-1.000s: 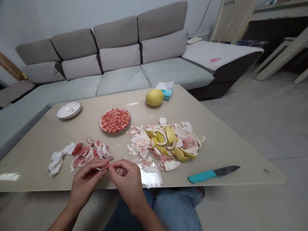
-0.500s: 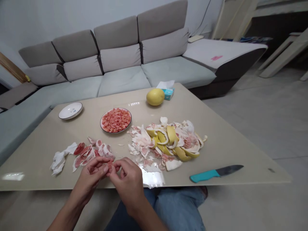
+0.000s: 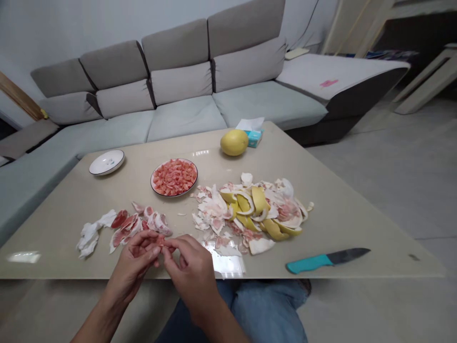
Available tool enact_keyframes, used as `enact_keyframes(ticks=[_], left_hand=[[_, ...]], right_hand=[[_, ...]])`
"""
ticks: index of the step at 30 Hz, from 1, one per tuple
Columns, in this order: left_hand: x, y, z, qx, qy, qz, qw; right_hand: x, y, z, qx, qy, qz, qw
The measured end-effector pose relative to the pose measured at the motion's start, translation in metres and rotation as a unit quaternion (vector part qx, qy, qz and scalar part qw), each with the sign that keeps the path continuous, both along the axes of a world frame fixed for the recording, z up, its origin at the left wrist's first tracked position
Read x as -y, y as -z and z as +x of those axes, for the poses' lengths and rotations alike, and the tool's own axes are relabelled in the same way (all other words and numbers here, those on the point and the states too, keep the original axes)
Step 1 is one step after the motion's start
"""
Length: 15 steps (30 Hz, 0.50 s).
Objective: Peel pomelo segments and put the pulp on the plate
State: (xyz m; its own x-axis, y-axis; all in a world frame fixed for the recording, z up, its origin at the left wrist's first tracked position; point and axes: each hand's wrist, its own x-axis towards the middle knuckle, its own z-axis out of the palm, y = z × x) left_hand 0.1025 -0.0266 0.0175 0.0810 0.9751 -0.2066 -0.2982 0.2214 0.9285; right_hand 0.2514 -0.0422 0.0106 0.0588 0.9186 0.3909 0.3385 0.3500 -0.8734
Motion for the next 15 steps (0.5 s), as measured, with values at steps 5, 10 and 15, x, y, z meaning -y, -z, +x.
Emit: enact_keyframes(ticks=[5, 10, 15], left_hand=[[0.002, 0.005, 0.001, -0.022, -0.002, 0.011, 1.0], [0.002, 0.006, 0.001, -0.025, -0.005, 0.006, 1.0], [0.002, 0.001, 0.0, -0.01, 0.042, -0.008, 0.999]], right_hand=[[0.003, 0.007, 0.001, 0.121, -0.005, 0.097, 0.988], [0.005, 0.012, 0.0, 0.267, 0.024, 0.124, 0.956], [0.005, 0.012, 0.0, 0.284, 0.057, 0.149, 0.946]])
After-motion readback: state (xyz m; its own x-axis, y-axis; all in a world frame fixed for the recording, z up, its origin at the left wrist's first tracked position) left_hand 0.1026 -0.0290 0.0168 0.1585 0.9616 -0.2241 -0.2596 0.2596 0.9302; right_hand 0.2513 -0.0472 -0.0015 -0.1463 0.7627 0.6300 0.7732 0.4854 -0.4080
